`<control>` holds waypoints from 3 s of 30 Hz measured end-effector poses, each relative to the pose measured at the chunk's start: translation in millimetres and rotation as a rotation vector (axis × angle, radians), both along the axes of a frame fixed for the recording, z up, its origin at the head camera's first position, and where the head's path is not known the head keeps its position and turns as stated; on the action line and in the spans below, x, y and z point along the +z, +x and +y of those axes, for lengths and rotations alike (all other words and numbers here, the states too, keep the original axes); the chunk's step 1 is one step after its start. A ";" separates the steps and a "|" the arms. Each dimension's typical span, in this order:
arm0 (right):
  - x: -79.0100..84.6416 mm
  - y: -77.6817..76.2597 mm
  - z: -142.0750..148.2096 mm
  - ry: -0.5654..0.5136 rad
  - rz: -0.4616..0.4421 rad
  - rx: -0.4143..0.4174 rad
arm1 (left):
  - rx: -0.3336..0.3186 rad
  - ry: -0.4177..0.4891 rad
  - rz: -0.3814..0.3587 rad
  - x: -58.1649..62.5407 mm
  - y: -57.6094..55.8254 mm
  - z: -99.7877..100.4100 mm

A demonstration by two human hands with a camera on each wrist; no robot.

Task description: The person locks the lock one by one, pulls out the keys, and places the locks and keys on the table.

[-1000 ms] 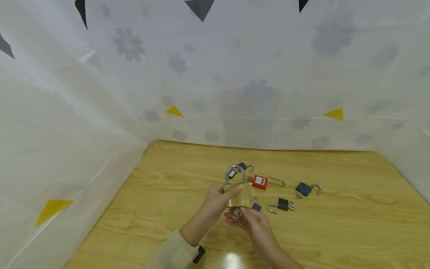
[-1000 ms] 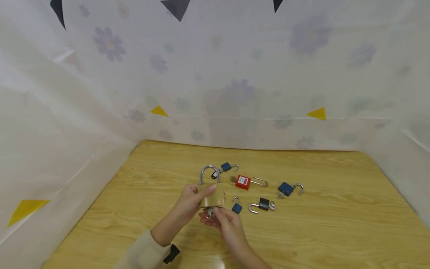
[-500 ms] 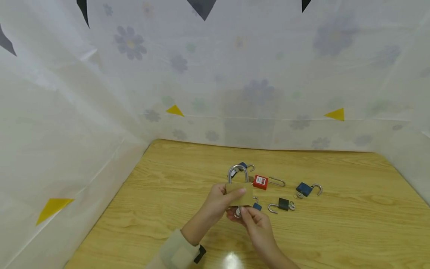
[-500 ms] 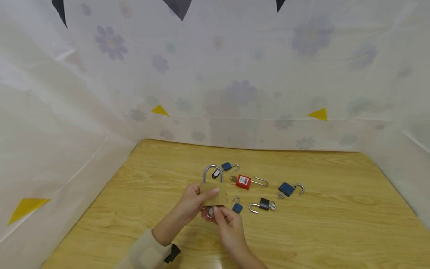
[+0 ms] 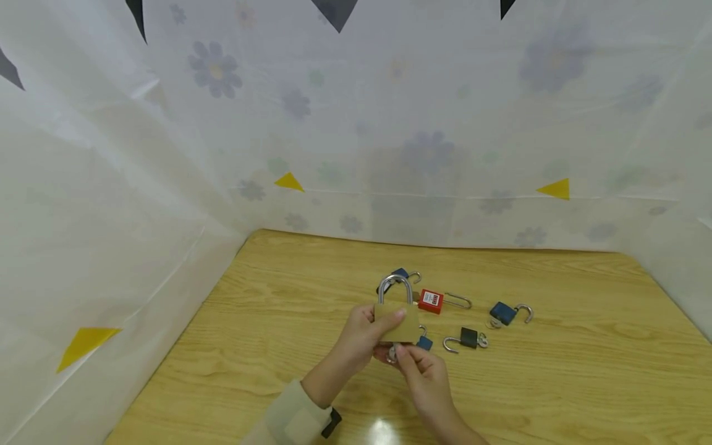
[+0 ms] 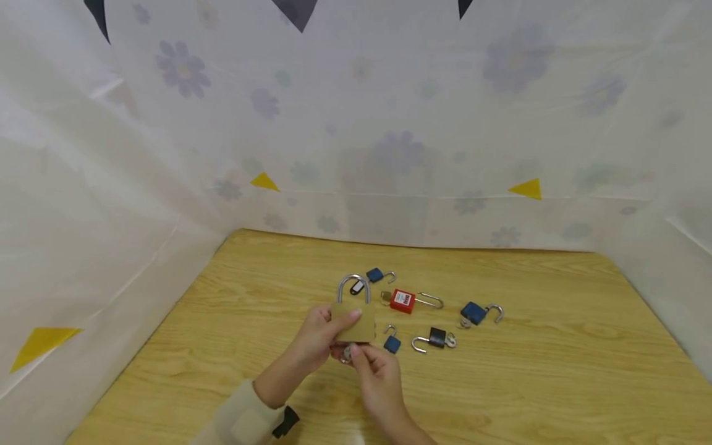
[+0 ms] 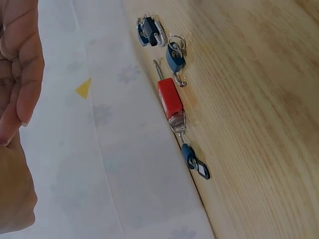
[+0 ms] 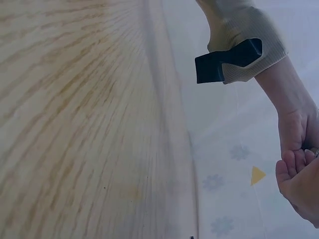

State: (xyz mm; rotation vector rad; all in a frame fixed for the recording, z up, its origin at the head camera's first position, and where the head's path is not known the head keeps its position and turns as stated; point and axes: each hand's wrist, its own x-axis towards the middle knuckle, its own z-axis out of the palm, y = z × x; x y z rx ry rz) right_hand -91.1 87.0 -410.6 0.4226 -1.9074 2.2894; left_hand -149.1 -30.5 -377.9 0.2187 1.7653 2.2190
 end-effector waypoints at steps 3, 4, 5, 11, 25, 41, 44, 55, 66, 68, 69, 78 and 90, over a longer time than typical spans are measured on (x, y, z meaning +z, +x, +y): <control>-2.4 1.6 -1.1 0.015 -0.008 -0.041 | 0.009 -0.024 -0.012 0.0 1.6 -0.3; -3.5 2.3 -1.6 0.016 -0.001 -0.053 | 0.012 -0.029 -0.016 0.0 2.2 -0.4; -4.3 3.0 -2.0 0.015 0.007 -0.061 | 0.014 -0.034 -0.016 0.0 2.8 -0.4; -5.5 3.9 -3.8 -0.002 0.027 -0.076 | 0.026 -0.057 -0.006 -0.3 4.7 0.0; -13.1 7.6 -2.9 0.036 0.068 -0.072 | 0.063 -0.029 -0.036 -2.1 5.7 0.4; -8.4 5.3 -7.6 0.020 -0.028 0.027 | 0.114 0.000 -0.057 -2.3 2.8 -6.5; -8.5 6.0 -9.6 0.033 -0.029 0.019 | 0.116 0.005 -0.064 -3.5 1.7 -9.0; -20.7 4.4 -22.6 0.165 -0.343 0.026 | 0.180 0.032 -0.017 0.8 -4.8 -27.5; -47.2 -11.6 -37.9 0.157 -0.622 0.119 | 0.203 -0.014 -0.001 -2.3 -2.3 -38.8; -50.1 -11.5 -40.4 0.237 -0.573 0.123 | 0.206 -0.023 -0.003 -2.6 -1.7 -41.1; -51.7 -11.2 -42.0 0.278 -0.545 0.121 | 0.207 -0.025 -0.004 -2.6 -1.1 -42.3; -55.3 -14.9 -51.4 0.501 -0.347 0.128 | 0.200 -0.024 -0.018 -2.9 2.0 -48.8; -51.1 -24.4 -54.1 0.740 -0.321 0.153 | 0.174 -0.013 -0.013 -5.5 4.3 -51.5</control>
